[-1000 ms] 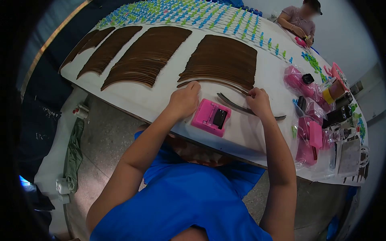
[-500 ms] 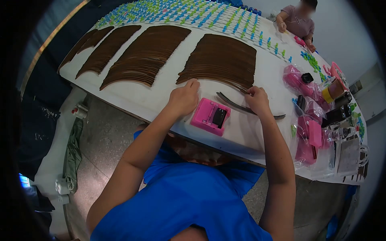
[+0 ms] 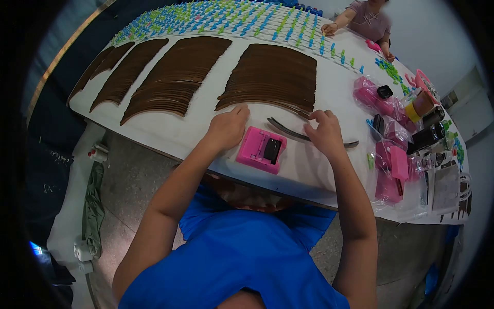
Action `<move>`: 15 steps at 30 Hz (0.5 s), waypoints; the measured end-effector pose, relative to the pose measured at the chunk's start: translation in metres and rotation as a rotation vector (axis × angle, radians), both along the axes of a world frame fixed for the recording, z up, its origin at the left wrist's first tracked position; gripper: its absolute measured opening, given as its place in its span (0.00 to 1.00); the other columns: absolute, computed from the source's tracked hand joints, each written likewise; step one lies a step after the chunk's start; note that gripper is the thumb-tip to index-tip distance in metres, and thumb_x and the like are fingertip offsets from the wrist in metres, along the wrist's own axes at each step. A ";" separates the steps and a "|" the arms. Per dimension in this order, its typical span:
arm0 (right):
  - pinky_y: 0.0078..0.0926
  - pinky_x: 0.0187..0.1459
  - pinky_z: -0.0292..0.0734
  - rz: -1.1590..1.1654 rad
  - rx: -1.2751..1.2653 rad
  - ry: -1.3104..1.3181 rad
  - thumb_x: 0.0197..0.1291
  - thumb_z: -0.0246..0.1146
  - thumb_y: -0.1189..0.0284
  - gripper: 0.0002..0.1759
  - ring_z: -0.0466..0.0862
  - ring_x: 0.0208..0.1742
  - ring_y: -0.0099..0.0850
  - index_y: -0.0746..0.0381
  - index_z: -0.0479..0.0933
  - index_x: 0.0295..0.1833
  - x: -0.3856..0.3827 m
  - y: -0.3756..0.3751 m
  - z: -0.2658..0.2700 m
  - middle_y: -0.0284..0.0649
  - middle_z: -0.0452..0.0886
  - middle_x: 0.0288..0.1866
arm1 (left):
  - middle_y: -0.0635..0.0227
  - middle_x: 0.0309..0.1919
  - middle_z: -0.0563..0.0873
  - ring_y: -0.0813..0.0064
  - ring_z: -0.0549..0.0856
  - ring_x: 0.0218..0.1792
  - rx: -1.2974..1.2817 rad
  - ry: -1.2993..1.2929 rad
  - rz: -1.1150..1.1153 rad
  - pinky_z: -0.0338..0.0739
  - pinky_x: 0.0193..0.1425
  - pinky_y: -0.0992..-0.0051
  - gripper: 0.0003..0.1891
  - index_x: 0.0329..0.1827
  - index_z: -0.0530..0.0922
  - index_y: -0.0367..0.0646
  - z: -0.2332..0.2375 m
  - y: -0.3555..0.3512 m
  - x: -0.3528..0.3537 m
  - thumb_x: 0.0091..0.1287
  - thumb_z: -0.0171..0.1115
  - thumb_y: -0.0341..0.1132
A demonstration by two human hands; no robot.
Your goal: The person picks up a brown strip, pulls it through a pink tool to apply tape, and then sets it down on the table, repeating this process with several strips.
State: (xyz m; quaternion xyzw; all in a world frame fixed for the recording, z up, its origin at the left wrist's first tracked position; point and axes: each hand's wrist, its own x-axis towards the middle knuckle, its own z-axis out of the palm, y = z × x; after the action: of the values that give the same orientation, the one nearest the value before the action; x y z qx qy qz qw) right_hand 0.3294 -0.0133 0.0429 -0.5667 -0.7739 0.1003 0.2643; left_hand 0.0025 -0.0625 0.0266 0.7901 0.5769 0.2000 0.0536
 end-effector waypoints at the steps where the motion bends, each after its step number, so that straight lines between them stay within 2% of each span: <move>1: 0.45 0.60 0.81 0.043 -0.045 -0.011 0.62 0.72 0.64 0.20 0.83 0.56 0.50 0.58 0.87 0.57 -0.003 -0.005 0.001 0.49 0.84 0.51 | 0.59 0.63 0.84 0.46 0.90 0.49 0.000 0.000 -0.008 0.85 0.51 0.49 0.12 0.59 0.76 0.42 0.001 0.003 0.000 0.75 0.58 0.33; 4: 0.43 0.59 0.82 0.062 -0.050 -0.132 0.66 0.70 0.65 0.20 0.84 0.55 0.49 0.58 0.86 0.62 -0.009 -0.015 -0.001 0.50 0.84 0.51 | 0.60 0.63 0.85 0.47 0.90 0.50 -0.002 -0.002 -0.069 0.84 0.51 0.49 0.12 0.59 0.77 0.42 -0.001 0.009 0.000 0.75 0.57 0.32; 5: 0.43 0.59 0.82 0.049 -0.051 -0.132 0.66 0.70 0.65 0.20 0.84 0.55 0.49 0.58 0.86 0.62 -0.012 -0.017 -0.001 0.50 0.84 0.51 | 0.59 0.60 0.85 0.46 0.89 0.49 0.038 -0.034 -0.088 0.83 0.51 0.47 0.12 0.57 0.76 0.43 -0.002 0.011 0.000 0.74 0.58 0.32; 6: 0.45 0.60 0.81 0.028 -0.056 -0.186 0.68 0.67 0.63 0.21 0.84 0.56 0.50 0.56 0.86 0.63 -0.015 -0.019 -0.001 0.50 0.84 0.51 | 0.58 0.58 0.85 0.45 0.89 0.49 0.077 -0.065 -0.106 0.82 0.51 0.46 0.11 0.55 0.76 0.43 -0.003 0.013 0.000 0.73 0.59 0.33; 10: 0.52 0.63 0.77 -0.014 -0.092 -0.278 0.71 0.61 0.57 0.24 0.82 0.60 0.51 0.50 0.83 0.70 -0.026 -0.023 0.000 0.50 0.84 0.54 | 0.58 0.58 0.84 0.45 0.89 0.49 0.073 -0.059 -0.112 0.82 0.51 0.46 0.11 0.55 0.76 0.42 -0.001 0.014 0.000 0.72 0.59 0.32; 12: 0.54 0.64 0.76 -0.032 -0.122 -0.290 0.71 0.60 0.56 0.26 0.82 0.61 0.51 0.49 0.82 0.72 -0.033 -0.021 0.001 0.50 0.83 0.57 | 0.60 0.68 0.84 0.47 0.89 0.52 0.007 0.005 -0.082 0.84 0.54 0.49 0.15 0.63 0.76 0.42 0.001 0.014 0.000 0.75 0.58 0.32; 15: 0.56 0.65 0.75 -0.057 -0.163 -0.315 0.72 0.58 0.54 0.29 0.82 0.63 0.52 0.49 0.80 0.74 -0.043 -0.020 0.003 0.51 0.83 0.60 | 0.59 0.69 0.83 0.47 0.89 0.52 0.056 -0.026 -0.089 0.84 0.54 0.48 0.16 0.63 0.75 0.42 -0.003 0.013 -0.001 0.74 0.59 0.32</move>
State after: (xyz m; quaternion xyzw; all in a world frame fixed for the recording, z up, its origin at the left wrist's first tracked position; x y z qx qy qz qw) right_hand 0.2869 -0.0330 0.0460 -0.6166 -0.7787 0.0652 0.0960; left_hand 0.0019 -0.0493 0.0236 0.8135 0.5346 0.2237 0.0480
